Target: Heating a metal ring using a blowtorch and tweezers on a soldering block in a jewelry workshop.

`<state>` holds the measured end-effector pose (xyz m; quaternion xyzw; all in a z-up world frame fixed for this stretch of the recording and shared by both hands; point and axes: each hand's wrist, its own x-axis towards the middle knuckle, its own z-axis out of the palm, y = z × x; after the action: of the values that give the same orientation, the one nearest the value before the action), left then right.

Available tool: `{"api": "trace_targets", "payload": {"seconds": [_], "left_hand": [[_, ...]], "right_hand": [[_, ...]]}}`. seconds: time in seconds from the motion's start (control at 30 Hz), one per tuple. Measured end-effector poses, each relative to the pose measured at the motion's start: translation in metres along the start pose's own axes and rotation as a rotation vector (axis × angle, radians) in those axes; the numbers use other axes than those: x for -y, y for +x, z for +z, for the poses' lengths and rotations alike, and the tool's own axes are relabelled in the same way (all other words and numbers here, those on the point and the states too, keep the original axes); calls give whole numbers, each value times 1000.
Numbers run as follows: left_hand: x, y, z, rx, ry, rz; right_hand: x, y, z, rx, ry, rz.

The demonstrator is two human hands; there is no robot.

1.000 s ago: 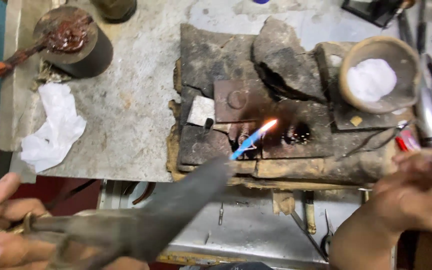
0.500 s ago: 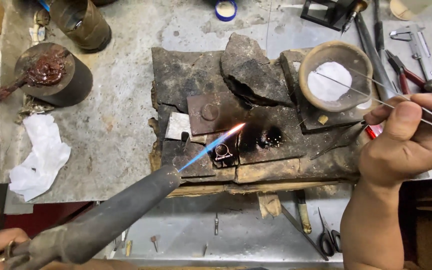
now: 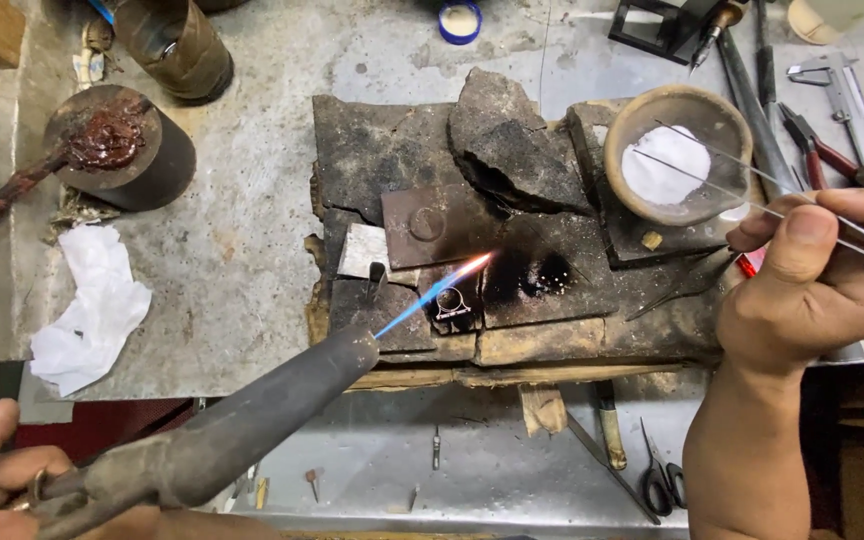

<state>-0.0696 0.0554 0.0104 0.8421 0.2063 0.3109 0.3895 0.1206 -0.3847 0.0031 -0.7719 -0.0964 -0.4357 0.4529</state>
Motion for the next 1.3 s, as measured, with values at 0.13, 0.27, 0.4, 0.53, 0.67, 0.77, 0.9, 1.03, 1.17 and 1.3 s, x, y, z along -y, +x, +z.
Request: {"api": "trace_targets", "payload": {"seconds": [0.13,0.27,0.4,0.53,0.67,0.77,0.9,1.03,1.17,1.3], "left_hand": [[18,9,-22,213,-36,-63],[18,-3,26,-274,59,124],[29,-1,23,-211,6,106],[8,-3,18,-133,7,75],[-34,-8,51,-445,146,119],[-36,-2,51,-459,160,162],[-16,14,35,-597,172,313],[-8,9,5,-492,403,413],[-5,15,-1,-476,363,470],[-3,23,-1,-458,296,523]], "right_hand": [[0,0,0,-2,-9,6],[-2,0,-2,22,-12,-29],[-1,-1,-1,6,4,0],[-4,-2,-2,-7,3,-4],[-17,-9,-6,-28,45,15],[-93,-37,-32,-221,49,166],[-114,-100,-60,-177,254,172],[34,-97,2,-134,167,-62],[45,-126,-22,141,316,57],[55,-129,0,168,330,38]]}}
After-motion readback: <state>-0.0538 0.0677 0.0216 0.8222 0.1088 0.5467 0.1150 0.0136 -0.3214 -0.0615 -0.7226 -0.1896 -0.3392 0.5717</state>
